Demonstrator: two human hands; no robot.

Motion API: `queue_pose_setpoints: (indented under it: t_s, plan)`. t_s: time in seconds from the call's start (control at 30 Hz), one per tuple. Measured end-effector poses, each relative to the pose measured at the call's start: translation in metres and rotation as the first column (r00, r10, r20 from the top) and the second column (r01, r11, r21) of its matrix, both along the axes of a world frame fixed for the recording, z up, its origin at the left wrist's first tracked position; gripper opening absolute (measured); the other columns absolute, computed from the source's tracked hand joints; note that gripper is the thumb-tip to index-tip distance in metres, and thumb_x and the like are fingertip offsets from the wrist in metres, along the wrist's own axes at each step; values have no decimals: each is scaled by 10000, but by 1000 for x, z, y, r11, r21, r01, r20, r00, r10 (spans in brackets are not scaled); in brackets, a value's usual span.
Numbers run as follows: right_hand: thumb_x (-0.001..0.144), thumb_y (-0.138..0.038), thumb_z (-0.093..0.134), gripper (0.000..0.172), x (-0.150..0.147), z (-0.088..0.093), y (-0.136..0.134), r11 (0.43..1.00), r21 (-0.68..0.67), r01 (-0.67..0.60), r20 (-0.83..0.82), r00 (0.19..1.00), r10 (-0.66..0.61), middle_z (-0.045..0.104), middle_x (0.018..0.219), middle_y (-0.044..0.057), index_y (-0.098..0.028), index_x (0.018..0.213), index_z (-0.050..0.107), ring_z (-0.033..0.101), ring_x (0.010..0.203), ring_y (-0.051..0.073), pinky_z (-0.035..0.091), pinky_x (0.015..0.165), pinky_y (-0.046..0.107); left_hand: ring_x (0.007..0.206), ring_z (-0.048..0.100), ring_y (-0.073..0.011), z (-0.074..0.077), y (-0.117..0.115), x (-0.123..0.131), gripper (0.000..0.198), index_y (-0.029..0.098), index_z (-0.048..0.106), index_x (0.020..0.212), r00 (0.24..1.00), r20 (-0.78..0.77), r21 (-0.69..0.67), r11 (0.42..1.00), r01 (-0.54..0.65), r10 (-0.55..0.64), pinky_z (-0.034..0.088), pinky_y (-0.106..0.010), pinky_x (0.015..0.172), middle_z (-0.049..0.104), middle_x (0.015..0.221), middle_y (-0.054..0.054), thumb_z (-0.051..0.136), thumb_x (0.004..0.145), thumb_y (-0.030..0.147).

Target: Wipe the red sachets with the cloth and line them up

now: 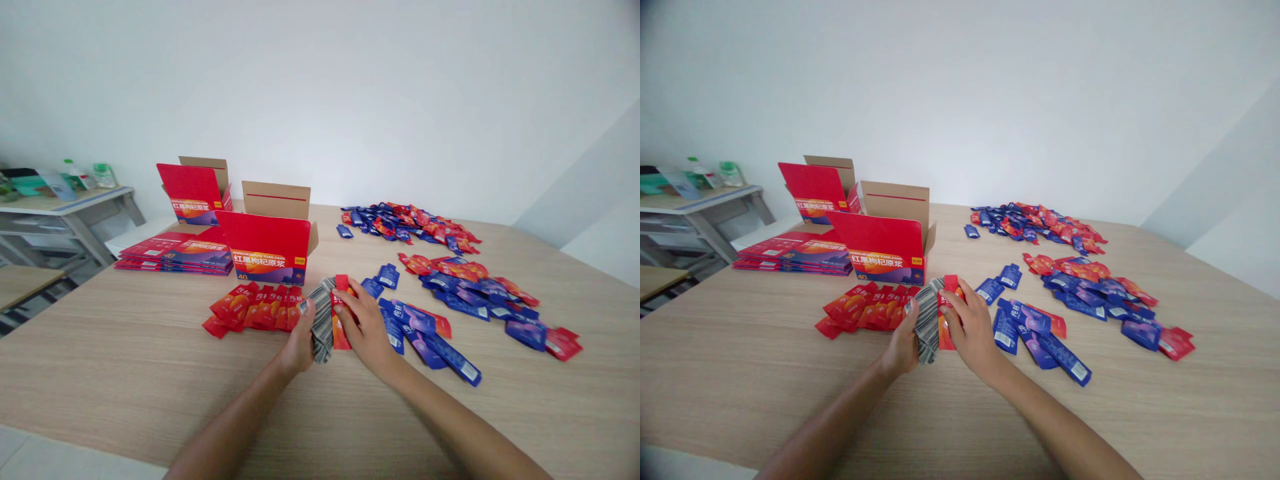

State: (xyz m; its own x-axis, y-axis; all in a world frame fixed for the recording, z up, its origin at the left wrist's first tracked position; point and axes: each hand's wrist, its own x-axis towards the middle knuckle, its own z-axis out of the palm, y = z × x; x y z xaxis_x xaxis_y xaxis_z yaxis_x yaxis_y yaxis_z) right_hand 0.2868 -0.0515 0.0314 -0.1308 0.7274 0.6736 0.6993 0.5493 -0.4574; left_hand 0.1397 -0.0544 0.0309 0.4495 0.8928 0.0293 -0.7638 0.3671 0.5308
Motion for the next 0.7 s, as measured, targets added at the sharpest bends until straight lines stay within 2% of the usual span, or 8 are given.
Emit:
queue_pose_setpoints:
  t_s: [0.1, 0.27, 0.47, 0.57, 0.7]
  plan:
    - [970, -358, 529, 305, 2, 1, 3, 999, -21, -27, 6, 1000, 27, 554, 1425, 103, -290, 1210, 706, 545, 1277, 294, 433, 1061, 528, 1232, 606, -268, 1, 1, 0, 496, 133, 672, 1238, 1000, -2, -17, 1000, 0, 0, 476, -409, 1063, 725, 1176, -121, 509, 943, 496]
    - [967, -388, 530, 317, 4, 9, 5, 971, -172, -165, -111, 983, 147, 580, 1402, 104, -268, 1182, 729, 555, 1283, 275, 444, 1073, 460, 1139, 664, -285, 2, 4, -3, 577, 127, 618, 1311, 999, -19, -82, 995, 48, -50, 520, -442, 1004, 725, 1163, -151, 428, 959, 542]
    - [940, -336, 573, 290, 5, 15, 4, 949, -218, -226, -138, 970, 200, 595, 1377, 114, -251, 1160, 741, 569, 1262, 261, 441, 1067, 425, 1112, 678, -279, 2, 3, -4, 599, 96, 599, 1323, 999, -54, -139, 990, -12, 4, 513, -428, 1008, 720, 1165, -167, 364, 980, 527]
    - [926, -292, 585, 263, 6, 20, 5, 932, -236, -276, -159, 957, 243, 636, 1298, 106, -254, 1121, 757, 608, 1193, 245, 473, 1023, 401, 1134, 666, -287, 1, 3, -4, 601, 99, 594, 1331, 997, -77, -144, 989, -19, 8, 497, -434, 1028, 718, 1175, -160, 404, 966, 537]
    - [913, -213, 567, 275, 8, 28, 7, 920, -239, -311, -183, 945, 272, 667, 1211, 83, -275, 1095, 763, 635, 1114, 222, 496, 980, 390, 1130, 669, -275, 1, 2, -2, 565, 120, 581, 1350, 991, -109, -131, 987, -93, 79, 500, -415, 1027, 722, 1174, -143, 459, 957, 506]
